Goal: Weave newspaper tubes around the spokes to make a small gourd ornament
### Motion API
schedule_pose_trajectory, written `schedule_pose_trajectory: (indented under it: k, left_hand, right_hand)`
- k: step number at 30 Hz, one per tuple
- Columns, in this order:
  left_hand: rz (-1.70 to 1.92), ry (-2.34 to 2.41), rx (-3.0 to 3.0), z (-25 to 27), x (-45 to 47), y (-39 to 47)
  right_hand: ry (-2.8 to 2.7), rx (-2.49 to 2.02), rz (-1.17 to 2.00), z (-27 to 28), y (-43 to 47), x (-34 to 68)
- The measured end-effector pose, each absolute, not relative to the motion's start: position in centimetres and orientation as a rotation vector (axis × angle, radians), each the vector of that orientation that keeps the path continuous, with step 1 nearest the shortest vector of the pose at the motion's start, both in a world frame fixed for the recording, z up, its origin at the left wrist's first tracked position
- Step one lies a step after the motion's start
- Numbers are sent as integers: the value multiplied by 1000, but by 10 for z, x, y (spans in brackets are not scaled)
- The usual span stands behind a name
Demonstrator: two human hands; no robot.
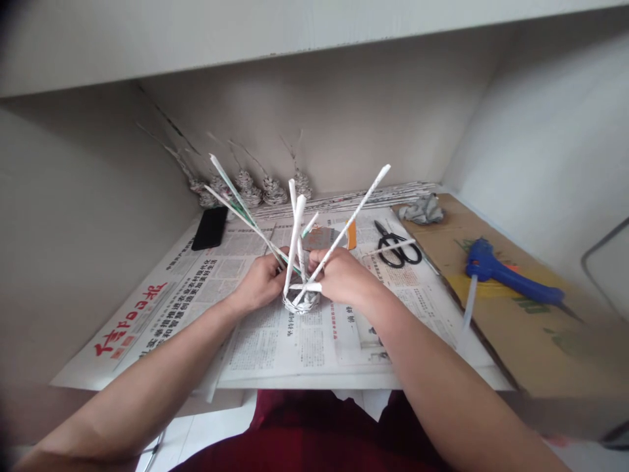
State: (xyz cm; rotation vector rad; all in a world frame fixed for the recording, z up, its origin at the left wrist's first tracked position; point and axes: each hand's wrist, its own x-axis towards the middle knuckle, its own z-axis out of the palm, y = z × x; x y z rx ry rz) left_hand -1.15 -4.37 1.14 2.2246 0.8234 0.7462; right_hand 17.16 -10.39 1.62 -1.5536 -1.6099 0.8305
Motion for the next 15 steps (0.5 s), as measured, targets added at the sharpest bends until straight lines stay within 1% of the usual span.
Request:
schedule_pose_trajectory:
  k: [3,8,12,15]
  left_hand:
    - [742,793,2173,10,-11,-43]
    - [754,706,2068,2,-7,-40]
    - [760,671,1964,3,-6,-40]
    - [757,706,1924,6,-6,-43]
  right_hand:
    - [-1584,-1480,1016,27,-107,166]
    - [-1451,-1444,1136,43,-108,156]
    - [-1239,-1449,1277,33,-102,158]
    - [-1321,-1530,1240,25,-101,165]
